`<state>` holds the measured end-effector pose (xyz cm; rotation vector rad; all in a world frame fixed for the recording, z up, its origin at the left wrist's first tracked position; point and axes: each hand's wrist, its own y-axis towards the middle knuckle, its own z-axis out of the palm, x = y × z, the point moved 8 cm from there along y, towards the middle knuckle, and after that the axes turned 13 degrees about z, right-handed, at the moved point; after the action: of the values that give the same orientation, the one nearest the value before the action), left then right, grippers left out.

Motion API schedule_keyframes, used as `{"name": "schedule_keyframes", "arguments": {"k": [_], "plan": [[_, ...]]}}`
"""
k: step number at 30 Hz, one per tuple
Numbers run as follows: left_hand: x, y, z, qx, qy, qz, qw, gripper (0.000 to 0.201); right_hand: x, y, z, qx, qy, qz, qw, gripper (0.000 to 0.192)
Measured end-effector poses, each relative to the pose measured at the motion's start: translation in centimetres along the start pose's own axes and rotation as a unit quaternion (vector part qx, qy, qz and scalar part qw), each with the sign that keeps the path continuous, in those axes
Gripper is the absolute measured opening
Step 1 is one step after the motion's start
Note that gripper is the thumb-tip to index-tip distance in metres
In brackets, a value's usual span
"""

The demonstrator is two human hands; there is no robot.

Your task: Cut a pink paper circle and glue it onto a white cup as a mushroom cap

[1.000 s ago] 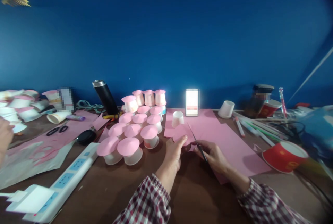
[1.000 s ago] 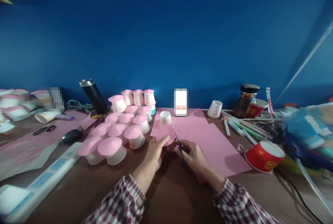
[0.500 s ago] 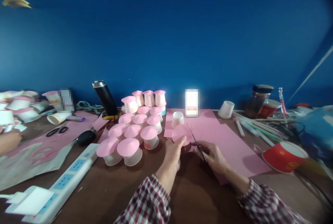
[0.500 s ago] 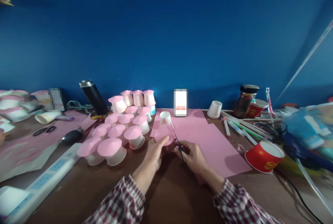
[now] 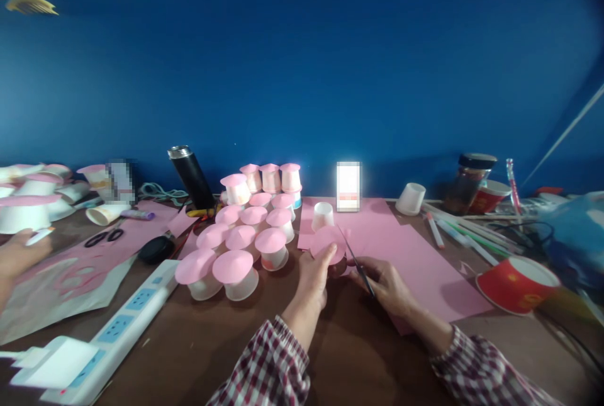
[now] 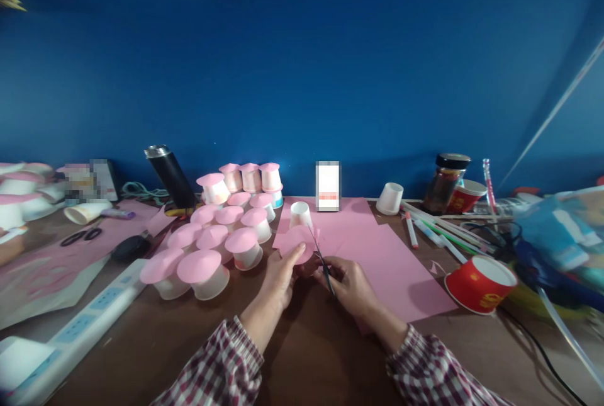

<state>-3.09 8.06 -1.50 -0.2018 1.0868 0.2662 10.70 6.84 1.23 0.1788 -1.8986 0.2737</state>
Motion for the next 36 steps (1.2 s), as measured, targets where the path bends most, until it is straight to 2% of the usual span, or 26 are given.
{"name": "schedule_keyframes", "arguments": {"k": [10, 36], "plan": [[0.01, -0.07, 0.6, 0.041, -0.006, 0.01, 0.999, 0.032, 0.13, 0.04, 0.04, 0.014, 0.023, -0.012, 1.0, 0.039], [0.17, 0.13, 0.24, 0.024, 0.008, 0.007, 1.0, 0.033, 0.4, -0.06, -0.16, 0.005, 0.016, -0.011, 1.0, 0.039]]}}
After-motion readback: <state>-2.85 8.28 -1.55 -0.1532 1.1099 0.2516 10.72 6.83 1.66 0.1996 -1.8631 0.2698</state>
